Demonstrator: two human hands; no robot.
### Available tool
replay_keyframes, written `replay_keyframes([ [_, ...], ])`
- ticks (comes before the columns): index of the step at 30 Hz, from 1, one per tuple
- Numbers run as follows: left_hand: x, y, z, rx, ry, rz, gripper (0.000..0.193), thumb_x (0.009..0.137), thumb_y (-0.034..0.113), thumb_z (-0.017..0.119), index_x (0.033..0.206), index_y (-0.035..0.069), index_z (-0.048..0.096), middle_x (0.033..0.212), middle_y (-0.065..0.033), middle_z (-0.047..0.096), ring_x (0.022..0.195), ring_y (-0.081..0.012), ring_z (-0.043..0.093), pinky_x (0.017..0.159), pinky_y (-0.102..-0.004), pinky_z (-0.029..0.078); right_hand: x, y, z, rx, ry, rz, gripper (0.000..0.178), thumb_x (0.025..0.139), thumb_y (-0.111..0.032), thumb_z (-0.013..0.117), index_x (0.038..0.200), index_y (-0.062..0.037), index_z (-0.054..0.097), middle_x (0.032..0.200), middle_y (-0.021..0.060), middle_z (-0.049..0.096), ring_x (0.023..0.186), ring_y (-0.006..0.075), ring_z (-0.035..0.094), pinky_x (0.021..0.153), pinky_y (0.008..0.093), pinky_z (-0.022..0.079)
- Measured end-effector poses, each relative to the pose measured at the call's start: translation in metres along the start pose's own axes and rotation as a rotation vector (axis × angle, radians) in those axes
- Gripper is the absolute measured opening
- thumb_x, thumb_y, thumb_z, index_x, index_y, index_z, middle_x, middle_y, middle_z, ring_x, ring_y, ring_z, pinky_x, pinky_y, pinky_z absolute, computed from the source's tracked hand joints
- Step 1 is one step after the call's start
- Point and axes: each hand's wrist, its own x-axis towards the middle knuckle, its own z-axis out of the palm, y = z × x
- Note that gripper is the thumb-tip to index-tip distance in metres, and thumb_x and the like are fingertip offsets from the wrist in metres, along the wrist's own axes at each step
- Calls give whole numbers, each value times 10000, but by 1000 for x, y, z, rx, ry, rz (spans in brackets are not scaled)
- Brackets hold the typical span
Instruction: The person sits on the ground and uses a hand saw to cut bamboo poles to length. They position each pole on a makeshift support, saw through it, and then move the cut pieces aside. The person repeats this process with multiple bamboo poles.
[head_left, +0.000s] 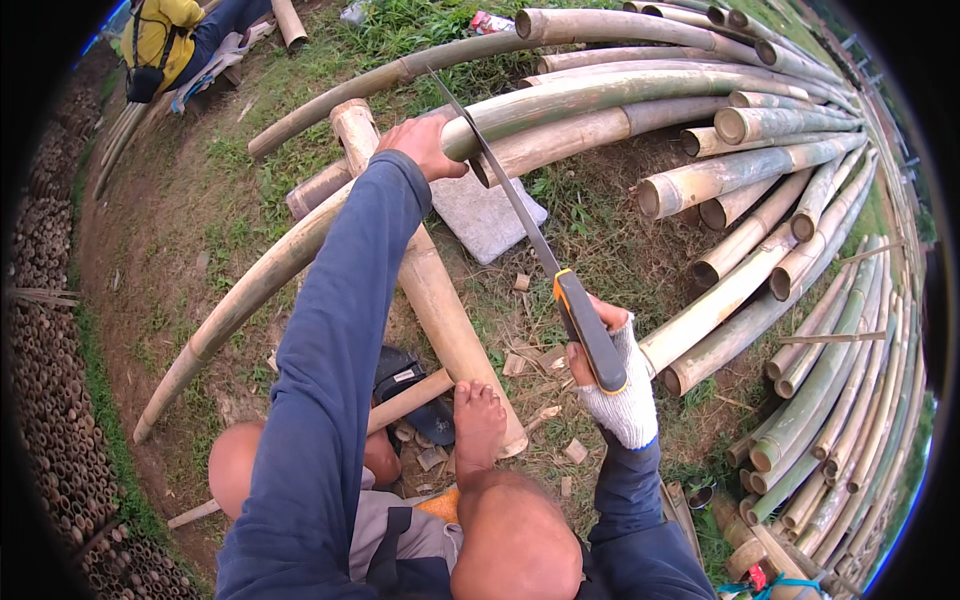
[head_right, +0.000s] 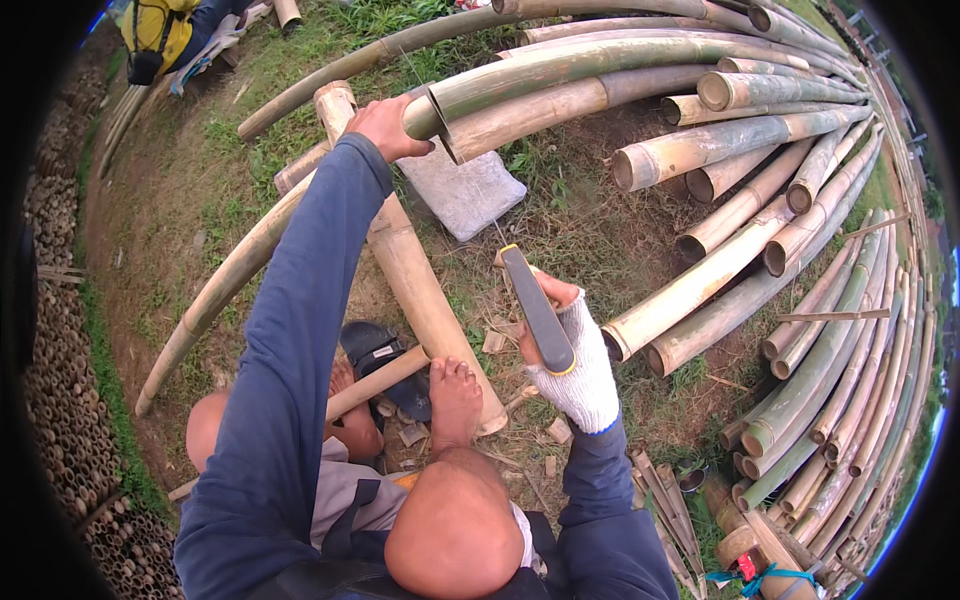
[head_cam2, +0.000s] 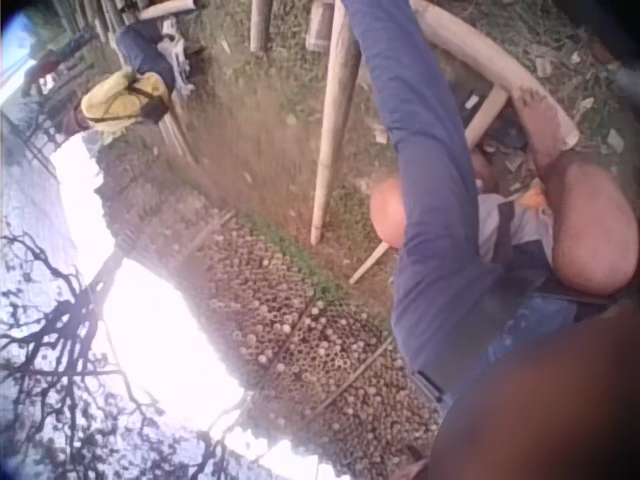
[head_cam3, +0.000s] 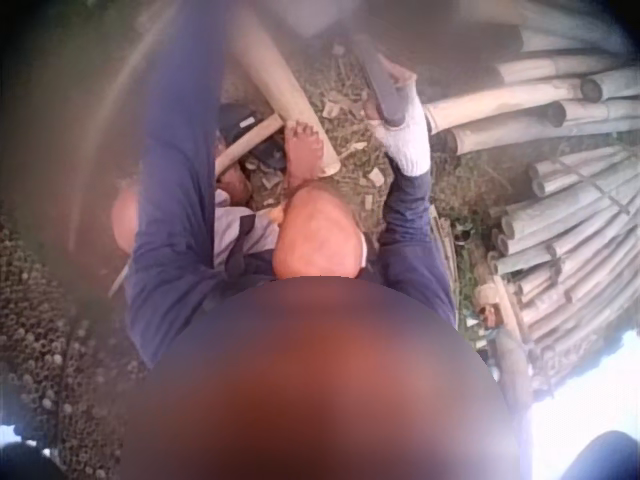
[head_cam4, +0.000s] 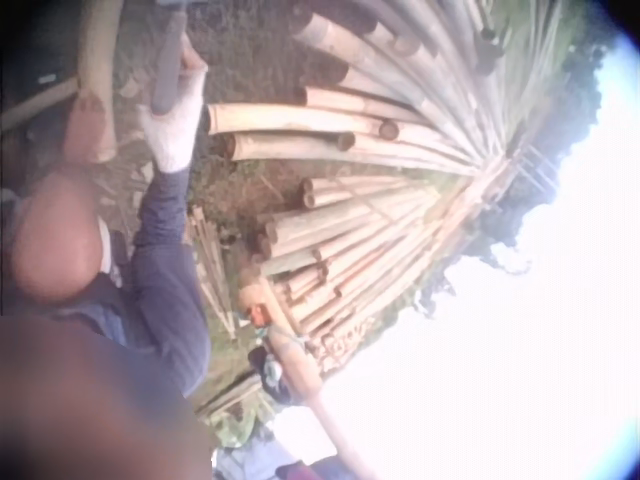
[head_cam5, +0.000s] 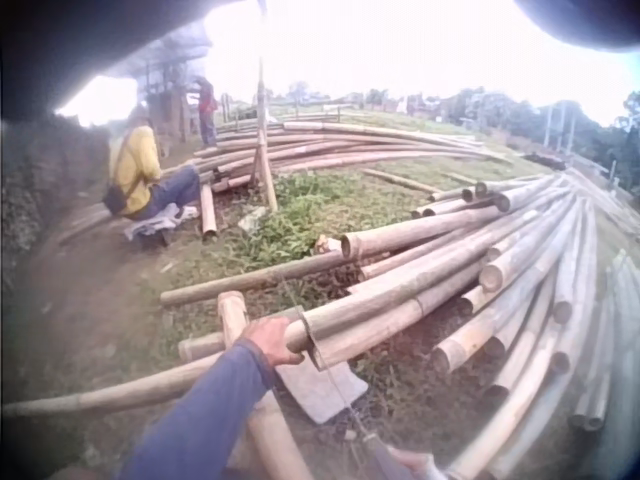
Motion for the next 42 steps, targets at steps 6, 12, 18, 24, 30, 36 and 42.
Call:
replay_keyframes([
  [6, -8, 5, 3, 1, -55, 9, 775, 675, 510, 870, 1311, 93, 720, 1159, -204, 771, 1105, -387, 732, 1013, -479, 554, -54, -2, -10, 77, 29, 112, 551, 932, 45, 676, 1453, -11, 505, 1234, 136, 615, 976, 151, 640, 886, 318, 555],
  [12, -5, 0, 6, -62, -61, 49, 837, 638, 534, 893, 1281, 32, 707, 1181, -214, 762, 1119, -380, 729, 1014, -447, 556, -46, -8, -20, 80, 32, 136, 544, 935, 23, 679, 1449, -11, 505, 1284, 131, 613, 1076, 180, 620, 979, 346, 519],
  [18, -3, -7, 15, -173, 55, 71, 1182, 614, 476, 984, 1522, 6, 391, 1309, -236, 694, 1198, -438, 687, 1048, -457, 535, -55, -14, -32, 84, -12, 225, 513, 955, -19, 690, 1435, 5, 512, 1399, 149, 602, 1267, 232, 593, 1122, 381, 447],
  [24, -6, 0, 17, -66, 116, 318, 1113, 721, 340, 932, 1650, 358, 320, 1388, -188, 652, 1267, -445, 649, 1138, -514, 539, -54, -7, -23, 3, -15, 65, 584, 940, 86, 661, 1480, -22, 466, 1227, 108, 607, 935, 120, 627, 869, 294, 550],
  [30, -6, 0, 17, 1, 85, 350, 1077, 800, 357, 867, 1681, 327, 248, 1446, -229, 639, 1247, -469, 663, 1109, -519, 552, -69, 4, -21, 78, -16, 86, 579, 937, 78, 671, 1472, -18, 472, 1199, 113, 611, 939, 138, 636, 869, 308, 550],
  [36, -8, 8, 18, 2, 147, 186, 1170, 807, 480, 847, 1702, 304, 115, 1120, -330, 744, 1025, -523, 733, 1005, -541, 599, -48, -7, -8, -61, 2, 44, 569, 911, 34, 706, 1437, -6, 491, 1238, 147, 618, 1036, 196, 628, 958, 350, 523],
  [42, -8, 10, 21, 56, 179, 159, 1224, 788, 484, 859, 1713, 331, 73, 1145, -317, 747, 1069, -516, 727, 1042, -540, 578, -17, 11, 7, 54, 18, 143, 521, 936, 8, 686, 1422, 9, 498, 1344, 169, 595, 1175, 223, 608, 1059, 375, 483],
])
